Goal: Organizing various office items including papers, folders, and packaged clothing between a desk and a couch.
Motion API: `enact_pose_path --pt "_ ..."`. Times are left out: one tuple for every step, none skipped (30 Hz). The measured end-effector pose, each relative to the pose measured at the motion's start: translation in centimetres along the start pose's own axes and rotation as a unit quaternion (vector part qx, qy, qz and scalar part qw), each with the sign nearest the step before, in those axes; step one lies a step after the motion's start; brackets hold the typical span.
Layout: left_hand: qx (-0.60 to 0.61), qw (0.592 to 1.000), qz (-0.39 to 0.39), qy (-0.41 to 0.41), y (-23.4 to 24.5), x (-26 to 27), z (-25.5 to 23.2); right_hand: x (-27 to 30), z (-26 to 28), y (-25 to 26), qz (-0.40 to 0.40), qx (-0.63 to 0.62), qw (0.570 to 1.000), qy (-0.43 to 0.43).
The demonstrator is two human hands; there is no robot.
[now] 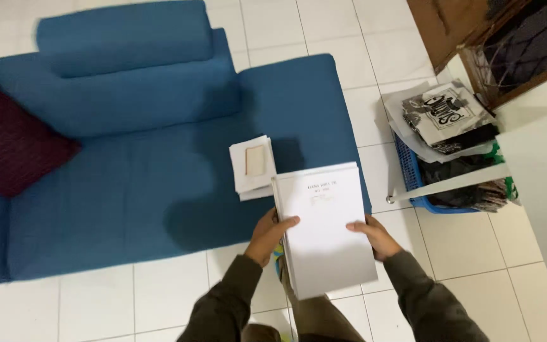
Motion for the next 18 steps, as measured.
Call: enact_pose_path --pt "0.003 1.000 0.005 0.009 0.7 -3.1 0.4 -2.3 0.7 0.3 -0.005 -0.002 1.000 -0.009" --pt "0.020 1.000 0.018 0.003 1.4 -6.5 0.5 -5.0 1.9 0.7 -0.020 0.021 0.999 -0.028" --pt "0.038 0.999 0.030 -0.004 2.0 -9.8 0.8 -7.7 2.8 1.2 -0.035 0.044 0.997 -0.046" --pt "0.038 0.999 0.032 0.000 2.6 -13.2 2.0 -10.4 3.8 1.3 -0.037 0.042 0.997 -0.050" --pt "0.029 0.999 0.022 0.008 3.2 -16.4 3.4 -13.0 4.5 1.5 -0.036 0.044 0.997 -0.056" --pt "0.019 1.000 0.014 0.021 3.5 -19.2 5.1 -15.1 4.7 1.8 -0.036 0.045 0.996 -0.066" --pt "0.019 0.999 0.018 0.029 3.8 -21.6 5.8 -17.0 5.4 1.7 -0.039 0.041 0.996 -0.074" --pt "0.015 0.999 -0.005 0.040 4.0 -23.9 6.7 -18.9 5.7 1.8 -0.035 0.039 0.995 -0.086" --pt "0.011 0.998 -0.029 0.051 4.2 -26.1 7.8 -20.7 5.9 1.9 -0.031 0.037 0.994 -0.098" --pt "0.009 0.998 -0.025 0.057 4.5 -28.0 8.1 -22.9 5.9 1.8 -0.033 0.032 0.994 -0.103" --pt "0.018 0.997 -0.031 0.066 4.9 -29.7 8.5 -24.9 5.9 1.6 -0.038 0.040 0.993 -0.109" --pt "0.026 0.996 -0.038 0.074 5.2 -31.3 8.9 -26.9 5.7 1.6 -0.042 0.048 0.991 -0.114" --pt "0.024 0.996 -0.036 0.080 5.3 -33.0 10.1 -28.8 5.4 1.8 -0.043 0.044 0.991 -0.119" --pt "0.016 0.997 -0.045 0.060 5.5 -34.3 11.2 -30.4 5.1 1.8 -0.049 0.043 0.991 -0.120" --pt "0.009 0.998 -0.053 0.041 5.7 -35.5 12.3 -31.8 4.8 1.8 -0.054 0.042 0.990 -0.122" --pt "0.006 0.998 -0.050 0.049 5.7 -36.2 12.4 -33.0 4.3 1.8 -0.055 0.037 0.989 -0.129" --pt "-0.001 0.995 -0.059 0.082 5.6 -36.6 12.6 -34.0 4.0 1.7 -0.041 0.040 0.993 -0.106" --pt "-0.008 0.991 -0.068 0.112 5.4 -37.1 12.5 -34.8 3.9 1.8 -0.028 0.044 0.995 -0.080"
Point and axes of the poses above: each hand's wrist, its own x-axis away from the middle knuckle, its own y-axis out of the back of the hand, z = x × y, the point moved 1 cm from there along -x, towards the middle knuckle, and after that the axes turned 8 degrees about -y, right-handed, at the moved point
